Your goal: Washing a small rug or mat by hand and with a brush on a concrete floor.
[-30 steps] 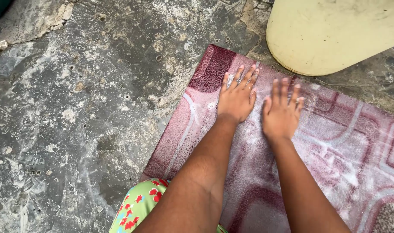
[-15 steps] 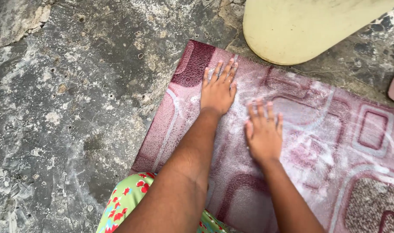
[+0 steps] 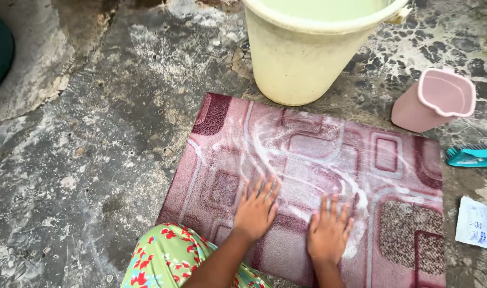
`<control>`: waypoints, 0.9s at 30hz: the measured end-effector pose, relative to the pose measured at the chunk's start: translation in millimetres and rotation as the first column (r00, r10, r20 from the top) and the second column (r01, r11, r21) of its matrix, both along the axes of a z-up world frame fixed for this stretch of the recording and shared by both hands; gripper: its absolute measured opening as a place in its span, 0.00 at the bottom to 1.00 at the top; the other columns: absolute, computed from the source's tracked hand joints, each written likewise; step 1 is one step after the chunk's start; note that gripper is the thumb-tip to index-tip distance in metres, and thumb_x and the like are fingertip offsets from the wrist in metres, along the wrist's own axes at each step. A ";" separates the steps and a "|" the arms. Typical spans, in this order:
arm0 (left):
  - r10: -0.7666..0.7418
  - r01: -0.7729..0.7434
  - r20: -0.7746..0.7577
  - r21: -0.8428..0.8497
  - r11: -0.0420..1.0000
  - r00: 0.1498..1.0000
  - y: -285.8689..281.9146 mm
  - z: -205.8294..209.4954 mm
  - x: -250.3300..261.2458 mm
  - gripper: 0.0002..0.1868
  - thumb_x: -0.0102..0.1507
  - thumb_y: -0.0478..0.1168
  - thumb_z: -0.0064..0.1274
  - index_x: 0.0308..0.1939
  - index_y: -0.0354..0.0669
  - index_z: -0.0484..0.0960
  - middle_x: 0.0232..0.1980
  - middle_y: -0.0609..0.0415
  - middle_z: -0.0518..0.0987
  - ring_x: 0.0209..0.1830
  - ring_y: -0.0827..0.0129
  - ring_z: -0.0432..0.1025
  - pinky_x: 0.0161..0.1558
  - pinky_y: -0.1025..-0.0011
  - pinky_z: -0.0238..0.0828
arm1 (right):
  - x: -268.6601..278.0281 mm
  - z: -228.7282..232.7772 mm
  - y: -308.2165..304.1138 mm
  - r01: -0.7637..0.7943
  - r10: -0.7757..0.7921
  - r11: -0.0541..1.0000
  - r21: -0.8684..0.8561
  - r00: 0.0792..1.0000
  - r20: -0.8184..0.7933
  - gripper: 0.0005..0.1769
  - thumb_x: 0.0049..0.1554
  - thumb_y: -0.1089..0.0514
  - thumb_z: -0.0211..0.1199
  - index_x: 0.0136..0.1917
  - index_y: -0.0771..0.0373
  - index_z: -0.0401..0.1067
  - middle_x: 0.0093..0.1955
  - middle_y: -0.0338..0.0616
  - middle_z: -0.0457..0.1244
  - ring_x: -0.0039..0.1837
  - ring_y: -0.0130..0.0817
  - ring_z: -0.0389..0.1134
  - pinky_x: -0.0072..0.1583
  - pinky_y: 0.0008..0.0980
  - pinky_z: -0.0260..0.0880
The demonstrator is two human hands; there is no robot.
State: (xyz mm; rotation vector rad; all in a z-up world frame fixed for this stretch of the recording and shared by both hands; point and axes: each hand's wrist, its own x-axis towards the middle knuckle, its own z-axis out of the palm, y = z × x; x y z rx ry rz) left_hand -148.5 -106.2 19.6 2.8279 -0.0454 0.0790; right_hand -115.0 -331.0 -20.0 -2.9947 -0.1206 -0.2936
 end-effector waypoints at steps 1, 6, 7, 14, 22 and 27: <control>-0.005 0.005 0.010 0.008 1.000 1.000 0.1 4.3 -0.1 0.33 0.71 0.53 0.34 0.80 0.56 0.54 0.83 0.57 0.50 0.84 0.59 0.40 0.78 0.49 0.25 | -2.7 5.8 -0.5 0.005 -0.005 1.000 0.008 1.000 0.010 0.34 0.67 0.42 0.33 0.84 0.46 0.45 0.87 0.40 0.41 0.84 0.48 0.36 0.78 0.52 0.30; -0.002 -0.018 -0.233 -0.081 0.997 0.972 17.7 26.9 -1.9 0.33 0.70 0.58 0.33 0.79 0.64 0.52 0.84 0.62 0.47 0.84 0.63 0.38 0.80 0.53 0.26 | -5.1 18.3 -49.7 -0.354 0.319 0.933 -0.068 0.898 -0.304 0.31 0.66 0.38 0.27 0.82 0.35 0.38 0.87 0.28 0.34 0.85 0.33 0.32 0.81 0.48 0.27; 0.002 -0.021 -0.233 -0.077 0.997 0.973 27.3 23.6 -0.2 0.33 0.70 0.58 0.33 0.79 0.64 0.52 0.84 0.62 0.47 0.84 0.63 0.38 0.80 0.53 0.26 | -3.8 17.1 -56.4 -0.357 0.323 0.932 -0.065 0.897 -0.302 0.31 0.66 0.38 0.27 0.82 0.35 0.38 0.87 0.28 0.34 0.85 0.33 0.32 0.81 0.48 0.27; 0.185 -0.178 -0.116 0.063 0.982 0.976 -22.8 15.8 4.2 0.35 0.70 0.56 0.29 0.81 0.55 0.47 0.84 0.61 0.44 0.84 0.59 0.35 0.78 0.48 0.24 | -7.2 -6.0 -14.9 -0.086 0.068 0.989 -0.117 0.986 -0.154 0.35 0.68 0.38 0.29 0.84 0.50 0.40 0.86 0.41 0.37 0.85 0.42 0.33 0.79 0.51 0.28; 0.048 -0.045 -0.400 0.017 0.999 0.915 -10.0 30.8 33.7 0.35 0.70 0.59 0.21 0.82 0.64 0.40 0.85 0.65 0.37 0.84 0.66 0.30 0.80 0.54 0.22 | 23.7 13.8 -125.8 -0.077 0.080 0.997 0.024 0.980 -0.181 0.33 0.68 0.40 0.27 0.84 0.44 0.39 0.88 0.39 0.34 0.86 0.40 0.33 0.81 0.50 0.28; 0.177 -0.151 -0.155 0.166 0.974 0.972 -43.7 9.0 70.3 0.37 0.70 0.58 0.20 0.82 0.51 0.38 0.83 0.58 0.40 0.82 0.60 0.30 0.73 0.40 0.22 | 44.4 0.3 -115.1 0.229 -0.230 0.973 -0.020 0.965 -0.124 0.41 0.66 0.36 0.33 0.84 0.57 0.39 0.87 0.45 0.36 0.85 0.49 0.35 0.79 0.52 0.31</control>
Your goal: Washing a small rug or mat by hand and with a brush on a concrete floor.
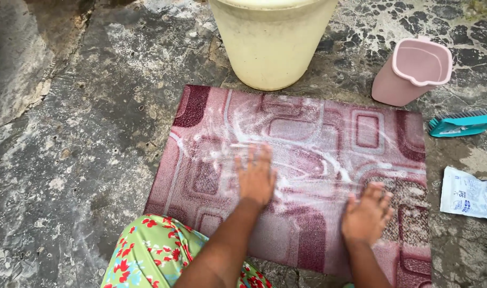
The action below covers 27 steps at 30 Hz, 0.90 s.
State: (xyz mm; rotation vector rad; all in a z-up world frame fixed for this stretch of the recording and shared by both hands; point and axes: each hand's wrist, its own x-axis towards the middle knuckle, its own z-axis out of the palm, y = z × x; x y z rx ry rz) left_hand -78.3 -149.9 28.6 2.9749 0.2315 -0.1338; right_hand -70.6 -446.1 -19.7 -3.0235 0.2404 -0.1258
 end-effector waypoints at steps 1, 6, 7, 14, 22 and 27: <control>-0.003 0.003 -0.002 0.004 1.000 1.000 -21.2 5.6 4.0 0.37 0.70 0.58 0.20 0.82 0.51 0.38 0.83 0.58 0.40 0.82 0.60 0.30 0.73 0.40 0.22 | 1.6 -2.9 10.2 0.003 -0.003 1.000 0.004 1.000 -0.002 0.41 0.66 0.36 0.33 0.84 0.57 0.39 0.87 0.45 0.36 0.85 0.49 0.35 0.79 0.52 0.31; -0.458 0.437 -0.164 -0.146 0.887 0.874 -79.8 6.2 25.2 0.31 0.73 0.58 0.23 0.80 0.58 0.47 0.86 0.66 0.42 0.87 0.69 0.32 0.81 0.49 0.22 | 20.0 22.3 9.5 -0.409 0.409 0.911 0.053 0.876 -0.256 0.33 0.66 0.39 0.28 0.83 0.40 0.38 0.87 0.27 0.35 0.87 0.34 0.34 0.83 0.45 0.27; -0.466 0.445 -0.165 -0.151 0.883 0.869 -74.3 -1.4 34.0 0.31 0.73 0.58 0.23 0.80 0.58 0.47 0.86 0.66 0.42 0.87 0.69 0.32 0.81 0.49 0.22 | 23.8 22.0 -6.9 -0.401 0.400 0.915 0.050 0.879 -0.261 0.33 0.66 0.39 0.28 0.83 0.40 0.38 0.87 0.27 0.35 0.87 0.34 0.34 0.83 0.45 0.27; -0.154 0.154 -0.005 -0.063 0.986 0.988 -122.4 2.6 50.0 0.33 0.72 0.57 0.22 0.81 0.60 0.47 0.83 0.64 0.45 0.85 0.64 0.33 0.78 0.44 0.21 | 41.3 3.6 -8.0 -0.051 0.051 0.998 0.033 0.999 -0.013 0.36 0.68 0.39 0.30 0.84 0.55 0.40 0.87 0.41 0.34 0.86 0.46 0.30 0.79 0.52 0.26; -0.136 0.130 -0.046 -0.123 0.984 0.990 -84.0 -12.3 93.8 0.32 0.71 0.59 0.26 0.80 0.66 0.48 0.86 0.66 0.41 0.86 0.67 0.33 0.80 0.54 0.25 | 37.3 14.8 -74.9 -0.052 0.056 0.997 0.053 0.995 -0.083 0.34 0.67 0.42 0.29 0.85 0.46 0.40 0.88 0.35 0.34 0.86 0.42 0.32 0.80 0.50 0.23; -0.296 0.297 0.018 -0.081 0.952 0.955 -110.9 -1.0 67.3 0.35 0.70 0.57 0.29 0.82 0.63 0.43 0.86 0.62 0.41 0.84 0.62 0.32 0.77 0.43 0.20 | 32.3 -15.6 -22.8 0.028 -0.047 0.994 0.107 0.982 0.181 0.35 0.71 0.39 0.31 0.85 0.52 0.35 0.88 0.45 0.34 0.86 0.48 0.31 0.79 0.52 0.25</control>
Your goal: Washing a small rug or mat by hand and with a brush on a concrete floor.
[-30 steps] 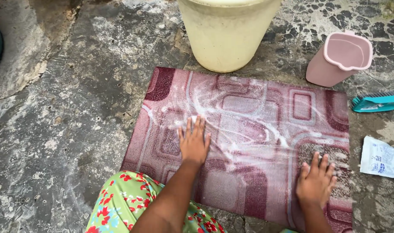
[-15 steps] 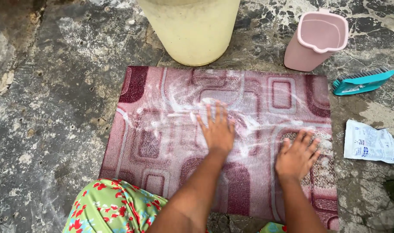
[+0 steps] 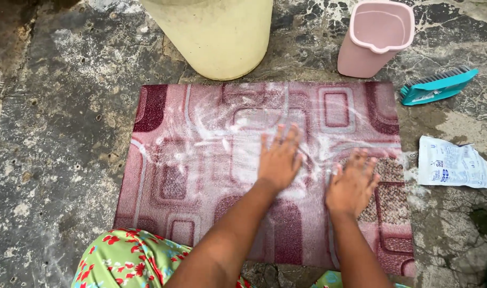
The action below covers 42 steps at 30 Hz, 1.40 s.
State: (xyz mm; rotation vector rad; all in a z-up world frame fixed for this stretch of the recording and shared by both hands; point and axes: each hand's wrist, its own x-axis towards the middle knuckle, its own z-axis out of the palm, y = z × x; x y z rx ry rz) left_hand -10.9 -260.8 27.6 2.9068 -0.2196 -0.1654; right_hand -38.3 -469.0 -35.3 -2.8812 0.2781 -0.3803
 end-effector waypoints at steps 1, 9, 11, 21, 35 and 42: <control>-0.002 0.002 0.000 0.003 1.000 1.000 -6.4 7.8 1.1 0.35 0.70 0.57 0.29 0.82 0.63 0.43 0.86 0.62 0.41 0.84 0.62 0.32 0.77 0.43 0.20 | 8.1 10.4 9.9 0.002 -0.002 1.000 0.003 1.000 0.000 0.35 0.71 0.39 0.31 0.85 0.52 0.35 0.88 0.45 0.34 0.86 0.48 0.31 0.79 0.52 0.25; 0.221 -0.220 -0.070 0.027 0.975 0.973 76.6 -0.1 29.9 0.34 0.71 0.63 0.20 0.81 0.71 0.39 0.85 0.69 0.38 0.84 0.68 0.31 0.79 0.55 0.22 | 4.2 34.6 -19.8 0.022 -0.017 0.999 0.027 0.983 -0.185 0.35 0.67 0.42 0.37 0.85 0.48 0.45 0.87 0.38 0.37 0.86 0.42 0.33 0.80 0.53 0.28; 0.286 -0.286 -0.013 0.012 0.958 0.958 105.7 -8.5 8.3 0.34 0.71 0.61 0.21 0.81 0.69 0.39 0.85 0.69 0.39 0.85 0.68 0.32 0.80 0.55 0.23 | -7.0 33.8 -10.5 0.095 -0.088 0.995 0.027 0.980 -0.180 0.34 0.68 0.43 0.36 0.85 0.49 0.43 0.88 0.39 0.36 0.86 0.43 0.32 0.81 0.52 0.27; -0.026 0.026 -0.082 -0.002 1.000 0.996 41.8 -1.4 -26.4 0.33 0.71 0.55 0.27 0.81 0.58 0.47 0.85 0.65 0.45 0.86 0.67 0.35 0.81 0.51 0.24 | 17.2 26.1 104.1 -0.398 0.350 0.914 -0.079 0.872 -0.342 0.33 0.67 0.42 0.30 0.84 0.43 0.37 0.88 0.27 0.33 0.87 0.32 0.31 0.82 0.43 0.26; -0.015 0.007 -0.129 -0.059 0.998 0.991 27.6 18.3 37.0 0.34 0.71 0.59 0.27 0.81 0.65 0.45 0.86 0.69 0.41 0.86 0.71 0.33 0.81 0.52 0.22 | 68.7 28.8 24.0 -0.335 0.318 0.942 -0.028 0.915 -0.249 0.35 0.67 0.42 0.35 0.84 0.48 0.44 0.88 0.33 0.36 0.87 0.38 0.33 0.82 0.48 0.26; 0.164 -0.171 0.095 0.082 0.982 0.982 19.9 -26.5 72.3 0.32 0.72 0.60 0.25 0.81 0.69 0.43 0.85 0.69 0.39 0.84 0.63 0.30 0.75 0.40 0.18 | 97.8 3.8 20.8 -0.138 0.128 0.988 -0.074 0.984 -0.126 0.37 0.68 0.40 0.38 0.85 0.55 0.42 0.88 0.41 0.36 0.86 0.46 0.33 0.80 0.52 0.26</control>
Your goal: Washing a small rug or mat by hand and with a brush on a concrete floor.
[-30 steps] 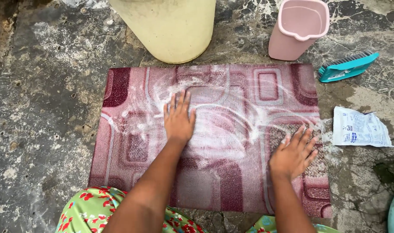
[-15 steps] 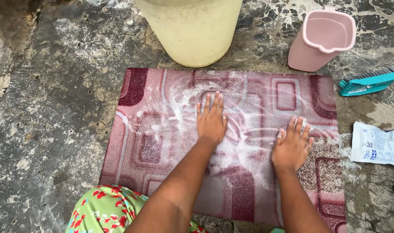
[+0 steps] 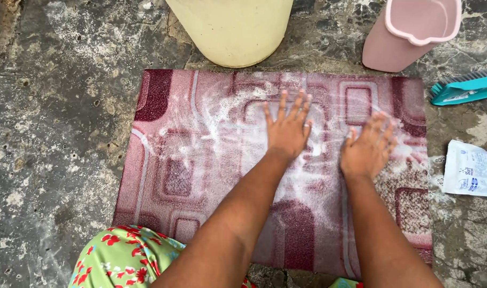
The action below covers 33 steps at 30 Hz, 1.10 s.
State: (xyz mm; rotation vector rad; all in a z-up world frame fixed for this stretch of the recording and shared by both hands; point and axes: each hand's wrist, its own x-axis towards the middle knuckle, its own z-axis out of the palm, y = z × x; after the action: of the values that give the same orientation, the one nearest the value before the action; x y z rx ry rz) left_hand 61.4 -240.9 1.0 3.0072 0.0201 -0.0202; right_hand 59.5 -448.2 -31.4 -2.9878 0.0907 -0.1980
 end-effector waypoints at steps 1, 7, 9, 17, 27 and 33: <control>-0.001 0.001 -0.009 0.003 1.000 1.000 1.0 10.8 0.2 0.32 0.72 0.60 0.25 0.81 0.69 0.43 0.85 0.69 0.39 0.84 0.63 0.30 0.75 0.40 0.18 | 1.4 13.7 10.5 0.001 -0.001 1.000 0.003 1.000 -0.009 0.37 0.68 0.40 0.38 0.85 0.55 0.42 0.88 0.41 0.36 0.86 0.46 0.33 0.80 0.52 0.26; -0.133 0.126 -0.116 -0.068 0.990 0.984 20.0 23.6 29.3 0.34 0.72 0.64 0.26 0.82 0.75 0.43 0.85 0.75 0.38 0.86 0.69 0.33 0.81 0.46 0.22 | 28.8 47.4 9.9 -0.200 0.209 0.978 0.067 0.960 -0.189 0.34 0.68 0.43 0.37 0.85 0.44 0.43 0.89 0.32 0.36 0.88 0.39 0.33 0.83 0.49 0.26; -0.021 0.014 -0.094 -0.079 0.997 0.995 26.7 29.9 35.5 0.34 0.71 0.64 0.27 0.81 0.74 0.44 0.85 0.74 0.40 0.85 0.69 0.35 0.81 0.50 0.24 | 34.7 49.1 8.9 -0.034 0.045 0.996 0.082 0.989 -0.139 0.34 0.69 0.44 0.40 0.86 0.49 0.44 0.88 0.36 0.36 0.87 0.42 0.33 0.82 0.50 0.26; -0.143 0.142 -0.103 -0.011 0.990 0.984 -10.4 15.3 55.0 0.32 0.74 0.59 0.23 0.82 0.69 0.41 0.86 0.72 0.39 0.86 0.70 0.33 0.81 0.51 0.24 | 60.1 30.4 44.5 -0.145 0.149 0.987 0.071 0.987 -0.065 0.33 0.71 0.45 0.40 0.85 0.55 0.45 0.88 0.40 0.39 0.87 0.42 0.35 0.82 0.49 0.27; -0.222 0.223 -0.105 0.001 0.975 0.969 -14.6 20.6 33.6 0.33 0.74 0.58 0.24 0.83 0.59 0.44 0.87 0.66 0.40 0.87 0.73 0.35 0.83 0.56 0.27 | 63.4 10.9 34.4 -0.150 0.151 0.987 0.060 0.989 -0.010 0.35 0.70 0.42 0.34 0.85 0.59 0.44 0.87 0.44 0.39 0.86 0.43 0.35 0.81 0.48 0.26; -0.068 0.066 -0.004 -0.157 0.985 0.998 -5.0 8.8 15.0 0.38 0.71 0.59 0.25 0.81 0.50 0.42 0.85 0.59 0.40 0.84 0.70 0.36 0.81 0.56 0.28 | 27.5 62.9 -1.8 -0.059 0.072 0.992 0.111 0.990 -0.120 0.34 0.69 0.46 0.33 0.85 0.56 0.43 0.87 0.42 0.38 0.87 0.42 0.34 0.82 0.48 0.27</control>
State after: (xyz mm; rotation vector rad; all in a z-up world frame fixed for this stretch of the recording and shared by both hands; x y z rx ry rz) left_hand 76.4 -245.9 9.8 2.8491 -0.0783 -0.0410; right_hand 87.0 -450.0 31.4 -2.8880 0.0159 0.0007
